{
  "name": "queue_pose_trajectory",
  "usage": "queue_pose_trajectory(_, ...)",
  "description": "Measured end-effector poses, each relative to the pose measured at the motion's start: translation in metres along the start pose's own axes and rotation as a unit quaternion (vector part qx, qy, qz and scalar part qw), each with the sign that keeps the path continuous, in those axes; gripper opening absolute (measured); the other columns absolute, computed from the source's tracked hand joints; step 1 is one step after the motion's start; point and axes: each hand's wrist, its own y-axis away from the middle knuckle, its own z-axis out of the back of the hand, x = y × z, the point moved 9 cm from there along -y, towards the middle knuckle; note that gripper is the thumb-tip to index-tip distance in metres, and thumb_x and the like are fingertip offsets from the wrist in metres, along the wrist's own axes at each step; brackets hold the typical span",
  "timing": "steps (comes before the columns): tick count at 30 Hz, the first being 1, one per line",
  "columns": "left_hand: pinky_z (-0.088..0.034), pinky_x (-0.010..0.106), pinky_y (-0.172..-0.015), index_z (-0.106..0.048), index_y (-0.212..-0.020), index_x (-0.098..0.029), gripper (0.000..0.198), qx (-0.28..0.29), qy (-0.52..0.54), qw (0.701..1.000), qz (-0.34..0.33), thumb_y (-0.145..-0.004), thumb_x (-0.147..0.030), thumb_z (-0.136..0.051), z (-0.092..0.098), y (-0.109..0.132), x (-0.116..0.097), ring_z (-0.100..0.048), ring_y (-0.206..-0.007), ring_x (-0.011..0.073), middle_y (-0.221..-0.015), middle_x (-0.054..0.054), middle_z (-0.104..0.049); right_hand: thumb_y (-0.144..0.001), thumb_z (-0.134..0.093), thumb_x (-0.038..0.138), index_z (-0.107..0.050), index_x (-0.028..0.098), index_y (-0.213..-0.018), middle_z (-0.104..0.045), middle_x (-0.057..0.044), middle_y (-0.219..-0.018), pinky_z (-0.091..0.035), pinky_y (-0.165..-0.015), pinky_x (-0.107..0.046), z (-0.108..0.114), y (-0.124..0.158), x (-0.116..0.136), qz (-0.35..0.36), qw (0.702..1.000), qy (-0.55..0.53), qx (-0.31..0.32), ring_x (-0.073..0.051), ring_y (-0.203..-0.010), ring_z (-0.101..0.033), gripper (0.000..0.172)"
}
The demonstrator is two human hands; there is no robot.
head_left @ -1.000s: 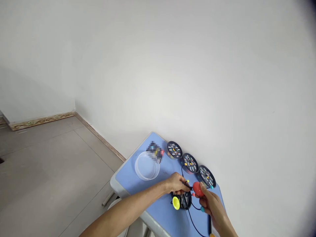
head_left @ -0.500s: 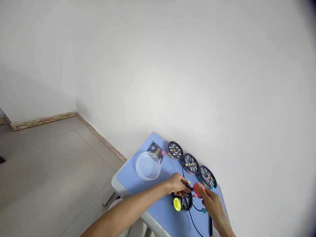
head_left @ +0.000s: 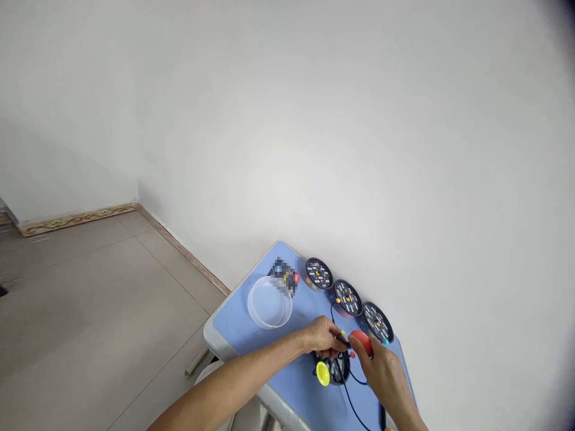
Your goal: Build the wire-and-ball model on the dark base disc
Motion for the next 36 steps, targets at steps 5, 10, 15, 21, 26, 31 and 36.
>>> queue_pose_trajectory(5, -0.029, 0.02, -0.04, -0.071, -0.07, -0.015, 0.006, 0.0, -0.006, 1.0, -0.008, -0.074, -0.02, -0.072, -0.001, -0.003, 0.0, -0.04, -0.034, 0.0057, -0.04, -0.009, -0.052, -0.078, -0.036, 0.062, -0.031, 0.029, -0.057, -0.054, -0.003, -0.052, -0.034, -0.051, -0.029, -0.002, -0.003, 0.0, 0.018, 0.999, 0.037, 0.004, -0.019, -0.05, -0.048, 0.039)
queue_pose_trajectory(10, -0.032, 0.021, -0.043, -0.072, -0.071, -0.015, 0.012, -0.005, -0.007, 1.0, -0.015, -0.071, -0.027, -0.077, 0.0, -0.006, 0.002, -0.041, -0.036, 0.0065, -0.04, -0.009, -0.051, -0.081, -0.036, 0.058, -0.031, 0.029, -0.058, -0.057, -0.004, -0.052, -0.035, -0.051, -0.028, -0.006, -0.008, -0.004, 0.019, 0.997, 0.07, 0.016, -0.02, -0.051, -0.052, 0.037)
queue_pose_trajectory(15, -0.03, 0.021, -0.042, -0.07, -0.067, -0.015, 0.024, -0.005, -0.002, 1.0, -0.028, -0.065, -0.036, -0.08, 0.0, -0.007, 0.001, -0.042, -0.037, 0.0062, -0.041, -0.009, -0.05, -0.085, -0.035, 0.054, -0.034, 0.028, -0.059, -0.062, -0.006, -0.057, -0.037, -0.052, -0.028, -0.006, -0.008, -0.001, 0.04, 0.993, 0.114, 0.003, -0.021, -0.055, -0.058, 0.037)
queue_pose_trajectory(21, -0.028, 0.021, -0.042, -0.067, -0.065, -0.015, 0.025, 0.001, 0.001, 0.999, -0.037, -0.067, -0.038, -0.079, -0.001, -0.003, -0.005, -0.039, -0.035, 0.0054, -0.04, -0.009, -0.05, -0.087, -0.03, 0.053, -0.036, 0.028, -0.062, -0.063, -0.007, -0.06, -0.038, -0.053, -0.03, -0.004, -0.005, 0.01, 0.106, 0.99, 0.088, -0.01, -0.022, -0.057, -0.06, 0.036)
queue_pose_trajectory(26, -0.028, 0.022, -0.043, -0.068, -0.067, -0.015, 0.016, 0.004, -0.006, 0.999, -0.044, -0.074, -0.029, -0.073, -0.002, -0.001, -0.008, -0.04, -0.036, 0.0065, -0.04, -0.009, -0.05, -0.086, -0.029, 0.06, -0.032, 0.028, -0.059, -0.058, -0.004, -0.053, -0.034, -0.05, -0.029, -0.003, -0.007, 0.004, 0.08, 0.994, 0.071, -0.007, -0.019, -0.05, -0.053, 0.042)
queue_pose_trajectory(31, -0.03, 0.021, -0.044, -0.067, -0.066, -0.015, 0.016, 0.001, -0.013, 0.999, -0.039, -0.074, -0.028, -0.073, -0.002, -0.004, -0.004, -0.042, -0.037, 0.0068, -0.041, -0.008, -0.052, -0.086, -0.031, 0.06, -0.034, 0.028, -0.06, -0.058, -0.003, -0.057, -0.036, -0.051, -0.029, -0.006, -0.006, 0.0, 0.063, 0.994, 0.085, 0.016, -0.019, -0.051, -0.053, 0.042)
queue_pose_trajectory(36, -0.032, 0.022, -0.046, -0.07, -0.071, -0.015, 0.023, 0.002, -0.017, 0.999, -0.04, -0.071, -0.037, -0.077, -0.001, -0.006, -0.001, -0.043, -0.038, 0.0072, -0.043, -0.008, -0.053, -0.088, -0.031, 0.058, -0.046, 0.025, -0.066, -0.061, -0.007, -0.071, -0.043, -0.057, -0.031, -0.006, -0.004, 0.003, 0.072, 0.994, 0.087, 0.013, -0.021, -0.06, -0.06, 0.042)
